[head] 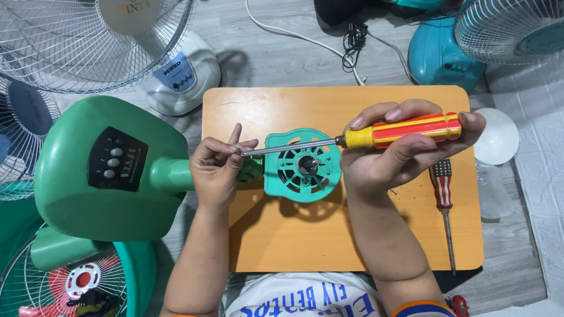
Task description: Disassembling the motor housing of a green electric fan using a screwdriver.
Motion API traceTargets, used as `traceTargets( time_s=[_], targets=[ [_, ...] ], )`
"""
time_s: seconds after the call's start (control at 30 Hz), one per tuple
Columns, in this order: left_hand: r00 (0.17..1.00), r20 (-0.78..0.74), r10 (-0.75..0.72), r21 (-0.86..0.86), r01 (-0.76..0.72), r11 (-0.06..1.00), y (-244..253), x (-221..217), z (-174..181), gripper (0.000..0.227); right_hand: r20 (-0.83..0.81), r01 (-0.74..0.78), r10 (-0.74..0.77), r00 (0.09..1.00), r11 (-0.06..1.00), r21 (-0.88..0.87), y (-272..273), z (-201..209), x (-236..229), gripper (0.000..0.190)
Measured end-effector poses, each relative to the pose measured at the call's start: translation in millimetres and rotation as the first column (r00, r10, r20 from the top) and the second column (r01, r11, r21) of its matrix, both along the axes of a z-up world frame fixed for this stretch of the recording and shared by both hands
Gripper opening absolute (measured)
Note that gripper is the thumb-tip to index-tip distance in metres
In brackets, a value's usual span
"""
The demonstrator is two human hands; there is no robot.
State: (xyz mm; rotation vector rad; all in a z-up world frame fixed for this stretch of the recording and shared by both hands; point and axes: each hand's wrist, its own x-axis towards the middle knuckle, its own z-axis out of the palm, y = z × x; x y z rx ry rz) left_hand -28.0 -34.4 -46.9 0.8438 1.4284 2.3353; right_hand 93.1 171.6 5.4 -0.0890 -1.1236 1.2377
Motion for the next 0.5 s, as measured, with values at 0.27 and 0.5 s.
traceTargets(
  time_s=[0.27,0.5],
  targets=[
    [1.0,-0.003,-0.016,-0.011,0.016,1.0,-0.1,-1.9,1.0,0.026,0.005,0.005,-0.005,1.0,1.0,-0.006,2.5,-4.3,-0.2,0.04],
    [1.0,0.013,-0.027,0.019,0.027,0.999,-0.4,-2.9,-0.1,0.027,-0.015,-0.012,0.012,1.0,1.0,-0.007,0.9,-5.8,0.0,0.043]
  ],
)
